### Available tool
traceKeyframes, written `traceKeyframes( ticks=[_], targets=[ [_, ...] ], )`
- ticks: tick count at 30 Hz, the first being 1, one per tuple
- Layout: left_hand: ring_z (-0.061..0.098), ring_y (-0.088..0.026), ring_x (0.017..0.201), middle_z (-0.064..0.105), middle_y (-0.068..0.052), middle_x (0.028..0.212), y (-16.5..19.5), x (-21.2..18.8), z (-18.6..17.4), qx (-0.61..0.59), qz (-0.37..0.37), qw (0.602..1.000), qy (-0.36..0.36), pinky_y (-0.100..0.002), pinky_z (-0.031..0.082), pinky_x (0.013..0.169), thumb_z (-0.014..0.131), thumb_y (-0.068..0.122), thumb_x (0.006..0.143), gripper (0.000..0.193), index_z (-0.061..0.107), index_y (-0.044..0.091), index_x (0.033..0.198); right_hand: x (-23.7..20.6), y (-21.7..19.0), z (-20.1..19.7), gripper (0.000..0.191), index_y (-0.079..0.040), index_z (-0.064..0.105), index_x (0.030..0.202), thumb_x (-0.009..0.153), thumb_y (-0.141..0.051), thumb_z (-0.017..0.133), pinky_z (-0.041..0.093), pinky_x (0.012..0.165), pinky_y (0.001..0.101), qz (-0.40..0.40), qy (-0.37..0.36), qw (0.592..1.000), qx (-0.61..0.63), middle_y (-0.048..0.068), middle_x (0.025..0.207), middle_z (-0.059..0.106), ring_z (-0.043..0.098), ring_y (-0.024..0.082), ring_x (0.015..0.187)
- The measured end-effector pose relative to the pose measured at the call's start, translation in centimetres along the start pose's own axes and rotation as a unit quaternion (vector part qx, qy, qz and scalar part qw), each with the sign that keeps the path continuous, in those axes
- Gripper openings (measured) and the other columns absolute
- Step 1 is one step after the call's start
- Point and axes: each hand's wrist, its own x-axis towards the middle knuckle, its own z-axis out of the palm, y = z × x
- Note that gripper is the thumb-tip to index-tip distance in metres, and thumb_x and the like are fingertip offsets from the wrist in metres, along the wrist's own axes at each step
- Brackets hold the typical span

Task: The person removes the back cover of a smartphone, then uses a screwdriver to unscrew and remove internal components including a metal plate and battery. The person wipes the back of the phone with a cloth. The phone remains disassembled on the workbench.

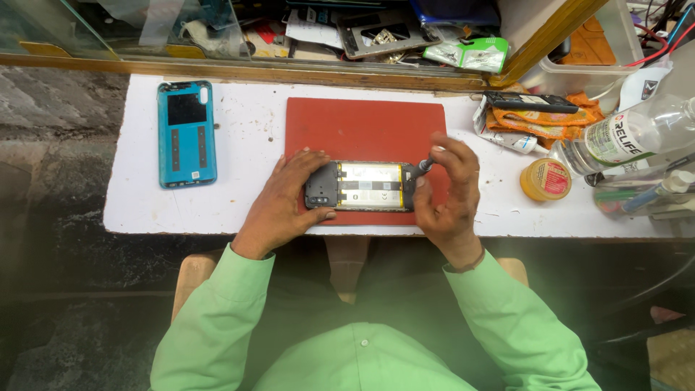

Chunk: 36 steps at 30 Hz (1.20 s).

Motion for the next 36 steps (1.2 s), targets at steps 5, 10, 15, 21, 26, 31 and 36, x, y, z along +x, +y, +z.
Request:
traceKeyframes(
  ticks=[5, 10, 15, 21, 26, 31, 36],
  targets=[
    [0.036, -0.030, 0.150, 0.053, -0.006, 0.151, 0.0, 0.0, 0.1, 0.003, -0.010, 1.000, 0.000, -0.051, 0.020, 0.126, 0.091, 0.028, 0.068, 0.086, 0.052, 0.015, 0.144, -0.2, 0.2, -0.2, 0.050, -0.008, 0.049, 0.143, 0.099, 0.002, 0.072, 0.037, 0.124, 0.0517, -0.021, -0.023, 0.998, -0.055, 0.010, 0.126, 0.067, 0.066, 0.025, 0.122],
    [0.036, -0.030, 0.150, 0.053, -0.007, 0.151, -0.1, 0.0, 0.1, 0.002, -0.004, 1.000, 0.002, -0.051, 0.020, 0.126, 0.091, 0.028, 0.068, 0.086, 0.052, 0.014, 0.144, 0.4, -0.4, -0.4, 0.053, -0.008, 0.050, 0.138, 0.090, 0.005, 0.067, 0.040, 0.120, 0.0515, -0.047, -0.027, 0.997, -0.046, 0.022, 0.127, 0.059, 0.059, 0.040, 0.121],
    [0.036, -0.031, 0.150, 0.053, -0.007, 0.152, -0.2, -0.1, 0.1, 0.001, 0.000, 1.000, 0.001, -0.051, 0.020, 0.126, 0.090, 0.029, 0.069, 0.085, 0.052, 0.014, 0.144, 0.7, -0.8, -0.4, 0.059, -0.010, 0.045, 0.140, 0.087, 0.014, 0.056, 0.039, 0.120, 0.0533, -0.061, -0.027, 0.998, 0.005, 0.017, 0.125, 0.066, 0.066, 0.034, 0.120],
    [0.036, -0.030, 0.150, 0.053, -0.007, 0.152, -0.1, 0.0, 0.1, 0.001, -0.010, 1.000, -0.001, -0.051, 0.019, 0.126, 0.090, 0.029, 0.069, 0.084, 0.054, 0.014, 0.143, 0.2, 0.0, 0.3, 0.062, -0.007, 0.045, 0.147, 0.095, 0.005, 0.077, 0.059, 0.098, 0.0363, 0.027, -0.010, 0.998, 0.047, 0.015, 0.118, 0.066, 0.069, 0.020, 0.106],
    [0.046, -0.032, 0.142, 0.054, -0.012, 0.150, 0.3, -0.2, -0.1, -0.012, 0.029, 0.997, 0.069, -0.052, 0.020, 0.124, 0.087, 0.024, 0.078, 0.059, 0.065, 0.011, 0.131, -0.6, 0.7, -0.5, 0.057, -0.006, 0.040, 0.150, 0.102, 0.011, 0.064, 0.057, 0.105, 0.0363, 0.045, -0.048, 0.985, 0.160, 0.017, 0.127, 0.068, 0.069, 0.023, 0.117],
    [0.057, -0.032, 0.127, 0.062, -0.010, 0.137, 2.0, 0.3, 1.4, -0.051, 0.056, 0.989, 0.128, -0.043, 0.043, 0.112, 0.079, 0.021, 0.086, 0.037, 0.070, 0.009, 0.120, -0.8, 0.6, -0.6, 0.056, -0.007, 0.038, 0.149, 0.103, 0.013, 0.061, 0.057, 0.107, 0.0366, 0.043, -0.035, 0.980, 0.189, 0.019, 0.130, 0.066, 0.068, 0.023, 0.120],
    [0.061, -0.031, 0.113, 0.067, -0.009, 0.118, 3.9, 2.3, 4.0, -0.018, 0.084, 0.989, 0.121, -0.045, 0.046, 0.097, 0.079, 0.022, 0.088, 0.031, 0.072, 0.009, 0.115, -0.8, 0.4, -1.0, 0.058, -0.010, 0.036, 0.152, 0.105, 0.013, 0.062, 0.056, 0.107, 0.0356, 0.062, -0.012, 0.975, 0.214, 0.019, 0.134, 0.063, 0.066, 0.022, 0.118]
  ],
)
